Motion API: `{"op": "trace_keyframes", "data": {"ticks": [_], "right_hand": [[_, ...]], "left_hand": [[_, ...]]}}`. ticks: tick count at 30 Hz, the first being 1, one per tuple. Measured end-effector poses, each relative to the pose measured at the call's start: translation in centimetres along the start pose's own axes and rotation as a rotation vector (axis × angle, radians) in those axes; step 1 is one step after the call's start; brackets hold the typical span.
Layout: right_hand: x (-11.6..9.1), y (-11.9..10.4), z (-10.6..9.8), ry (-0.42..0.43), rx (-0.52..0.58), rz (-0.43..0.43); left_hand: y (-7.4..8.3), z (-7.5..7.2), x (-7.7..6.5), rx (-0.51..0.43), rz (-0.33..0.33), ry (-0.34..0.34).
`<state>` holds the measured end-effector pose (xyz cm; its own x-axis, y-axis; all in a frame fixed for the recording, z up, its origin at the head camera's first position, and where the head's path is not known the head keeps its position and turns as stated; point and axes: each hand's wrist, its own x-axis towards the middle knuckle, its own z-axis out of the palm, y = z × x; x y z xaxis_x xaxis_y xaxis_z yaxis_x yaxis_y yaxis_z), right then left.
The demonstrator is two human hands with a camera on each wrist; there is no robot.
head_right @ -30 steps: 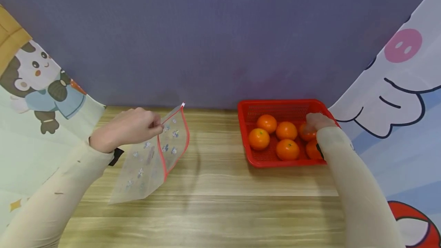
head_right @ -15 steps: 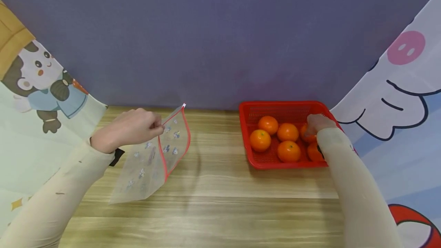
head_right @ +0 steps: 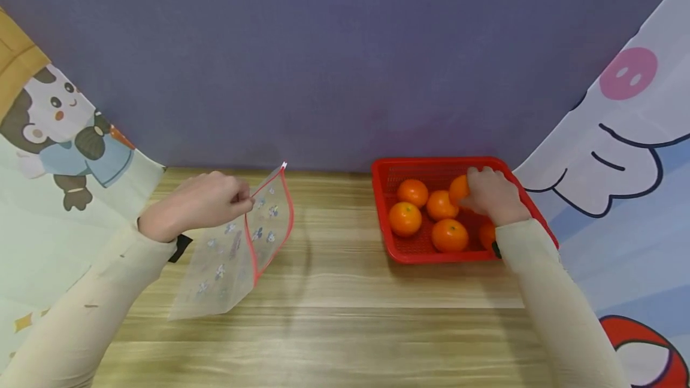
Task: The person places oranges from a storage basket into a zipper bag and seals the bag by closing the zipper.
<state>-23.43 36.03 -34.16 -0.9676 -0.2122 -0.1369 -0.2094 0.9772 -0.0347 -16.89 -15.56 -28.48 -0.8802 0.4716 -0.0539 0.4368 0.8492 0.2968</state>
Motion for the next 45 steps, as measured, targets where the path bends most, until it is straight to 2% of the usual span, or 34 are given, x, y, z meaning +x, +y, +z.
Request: {"op": "trace_keyframes", "data": {"ticks": [7, 15, 19, 25, 34, 39, 45], "right_hand": [[-2.1, -5.7, -1.7, 0.187, 0.067, -0.075], [-4.1, -11.8, -2.8, 0.316, 0.193, -0.150], [-4.7, -14.5, -2.7, 0.386, 0.238, -0.220], [-4.7, -18.7, -2.4, 0.405, 0.263, -0.323], [-3.6, -25.1, -1.6, 0.427, 0.292, -0.496], [-3.3, -27.2, -1.5, 0.446, 0.301, -0.554], [-2.9, -28.4, -1.7, 0.465, 0.297, -0.587]], "left_hand": [[0.0, -0.1, -0.1, 0.021, -0.001, 0.015], [0.1, -0.2, 0.0, 0.041, 0.007, 0.033], [0.2, -0.2, 0.1, 0.044, 0.021, 0.037], [0.4, -0.3, 0.2, 0.042, 0.030, 0.033], [0.5, -0.4, 0.4, 0.060, 0.036, 0.030], [0.6, -0.5, 0.4, 0.058, 0.039, 0.026], [0.5, -0.7, 0.4, 0.062, 0.041, 0.051]]}}
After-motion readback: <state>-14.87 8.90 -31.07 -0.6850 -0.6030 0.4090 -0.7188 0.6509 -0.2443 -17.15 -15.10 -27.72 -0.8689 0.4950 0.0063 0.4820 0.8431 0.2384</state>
